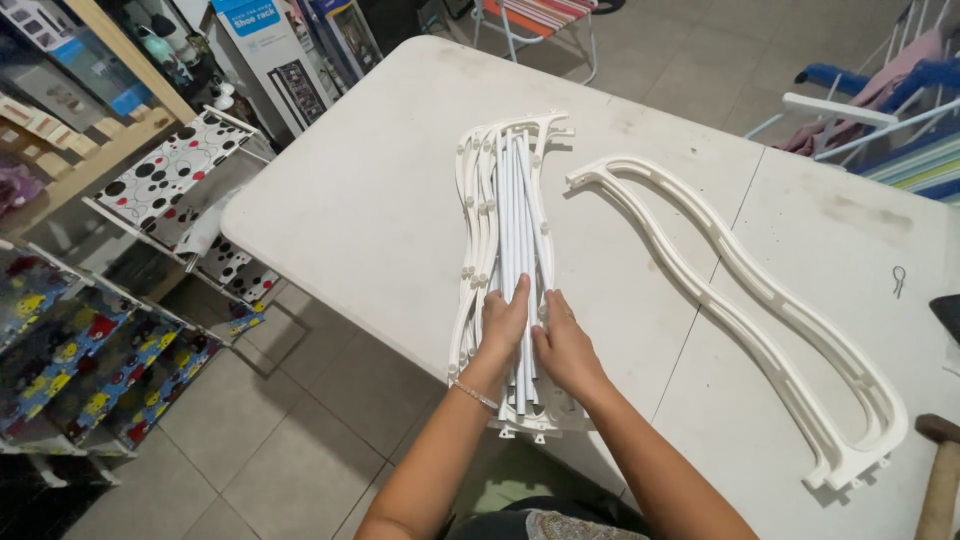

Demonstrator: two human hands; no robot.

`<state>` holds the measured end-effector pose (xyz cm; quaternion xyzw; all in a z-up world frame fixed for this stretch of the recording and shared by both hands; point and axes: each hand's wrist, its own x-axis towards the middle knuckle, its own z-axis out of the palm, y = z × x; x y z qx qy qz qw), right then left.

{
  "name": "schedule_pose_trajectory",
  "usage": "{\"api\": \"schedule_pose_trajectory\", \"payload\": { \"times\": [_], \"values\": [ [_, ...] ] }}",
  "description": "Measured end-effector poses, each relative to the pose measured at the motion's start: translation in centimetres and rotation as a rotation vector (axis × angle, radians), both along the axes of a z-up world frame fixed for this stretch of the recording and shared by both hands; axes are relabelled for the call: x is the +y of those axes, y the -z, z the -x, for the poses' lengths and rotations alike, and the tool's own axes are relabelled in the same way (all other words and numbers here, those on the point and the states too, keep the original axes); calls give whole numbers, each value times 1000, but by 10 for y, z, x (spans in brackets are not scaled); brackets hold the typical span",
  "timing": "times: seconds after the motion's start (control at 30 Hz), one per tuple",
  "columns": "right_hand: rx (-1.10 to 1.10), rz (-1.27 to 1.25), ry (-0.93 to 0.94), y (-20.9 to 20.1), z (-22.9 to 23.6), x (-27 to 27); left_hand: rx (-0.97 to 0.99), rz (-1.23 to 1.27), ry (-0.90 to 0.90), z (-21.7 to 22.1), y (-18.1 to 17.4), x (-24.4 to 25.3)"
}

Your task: Assembling a white plastic storage rack by inserting support rods into side frames on a table.

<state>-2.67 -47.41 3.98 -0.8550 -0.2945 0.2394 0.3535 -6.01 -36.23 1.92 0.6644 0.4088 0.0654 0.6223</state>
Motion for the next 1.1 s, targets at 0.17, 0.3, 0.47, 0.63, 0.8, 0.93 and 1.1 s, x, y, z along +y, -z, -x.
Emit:
{"api": "schedule_pose_trajectory", "payload": {
  "times": [0.17,0.3,0.47,0.63,0.8,0.93,1.1],
  "values": [
    [42,-51,29,-11,7,-4,39,1,69,0,0,6],
    [-46,-9,15,10,0,-3,127,-53,114,-9,15,10],
    [-102,37,-15,33,-5,1,131,-92,142,1,-5,8],
    [-86,47,-36,24,-14,10,161,-177,217,-5,4,7],
    [-128,130,-73,68,-38,16,204,-223,220,-14,12,14],
    [-146,174,-93,25,-38,15,153,-151,186,-24,15,14],
    [-20,90,-150,12,-44,21,179,-63,144,-29,-4,21]
  ]
}}
